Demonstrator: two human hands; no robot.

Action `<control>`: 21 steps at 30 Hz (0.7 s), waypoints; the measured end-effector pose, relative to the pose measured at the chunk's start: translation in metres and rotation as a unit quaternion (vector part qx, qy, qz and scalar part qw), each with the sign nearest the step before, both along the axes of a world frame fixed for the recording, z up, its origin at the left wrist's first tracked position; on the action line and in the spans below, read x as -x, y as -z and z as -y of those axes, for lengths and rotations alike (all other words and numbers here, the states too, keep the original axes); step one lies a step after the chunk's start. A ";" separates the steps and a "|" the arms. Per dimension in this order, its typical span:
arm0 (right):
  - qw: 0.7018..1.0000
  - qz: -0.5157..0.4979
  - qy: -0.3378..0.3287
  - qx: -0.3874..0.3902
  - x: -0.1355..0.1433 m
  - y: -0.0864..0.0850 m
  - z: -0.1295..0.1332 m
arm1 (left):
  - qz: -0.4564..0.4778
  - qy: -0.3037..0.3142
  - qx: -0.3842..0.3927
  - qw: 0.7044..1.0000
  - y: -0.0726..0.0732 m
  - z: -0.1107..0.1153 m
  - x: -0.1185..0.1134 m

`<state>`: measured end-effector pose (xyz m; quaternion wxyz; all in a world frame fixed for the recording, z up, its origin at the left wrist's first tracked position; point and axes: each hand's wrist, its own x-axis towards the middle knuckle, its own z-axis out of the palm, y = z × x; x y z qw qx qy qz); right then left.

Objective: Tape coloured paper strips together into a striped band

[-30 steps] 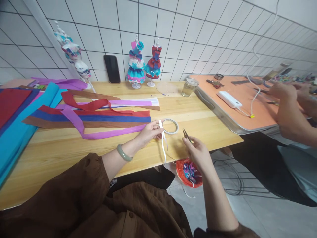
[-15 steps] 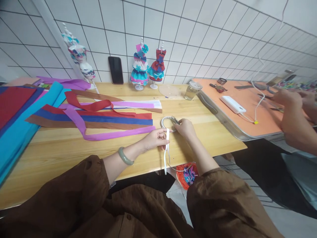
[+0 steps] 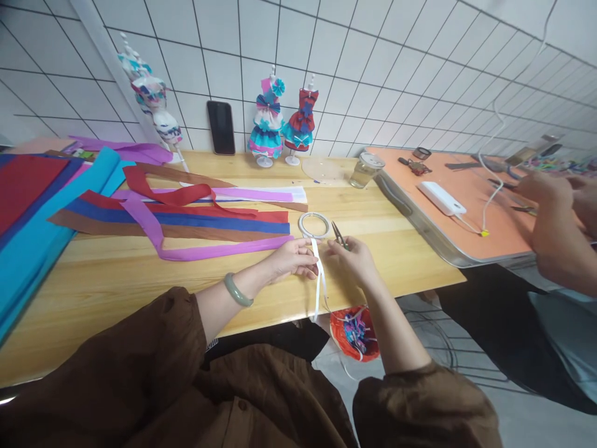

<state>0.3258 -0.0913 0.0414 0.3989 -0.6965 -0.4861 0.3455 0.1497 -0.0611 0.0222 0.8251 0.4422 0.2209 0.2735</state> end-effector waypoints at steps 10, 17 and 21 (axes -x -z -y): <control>0.990 -0.136 -0.026 0.003 0.023 0.006 0.034 | -0.034 0.020 -0.001 0.999 -0.004 0.004 0.000; 0.981 -0.185 -0.039 0.037 0.031 -0.006 0.038 | -0.071 0.017 -0.030 0.997 -0.003 0.005 -0.002; 0.973 -0.219 -0.064 0.042 0.033 -0.015 0.039 | -0.070 0.019 -0.025 0.997 -0.002 0.004 -0.003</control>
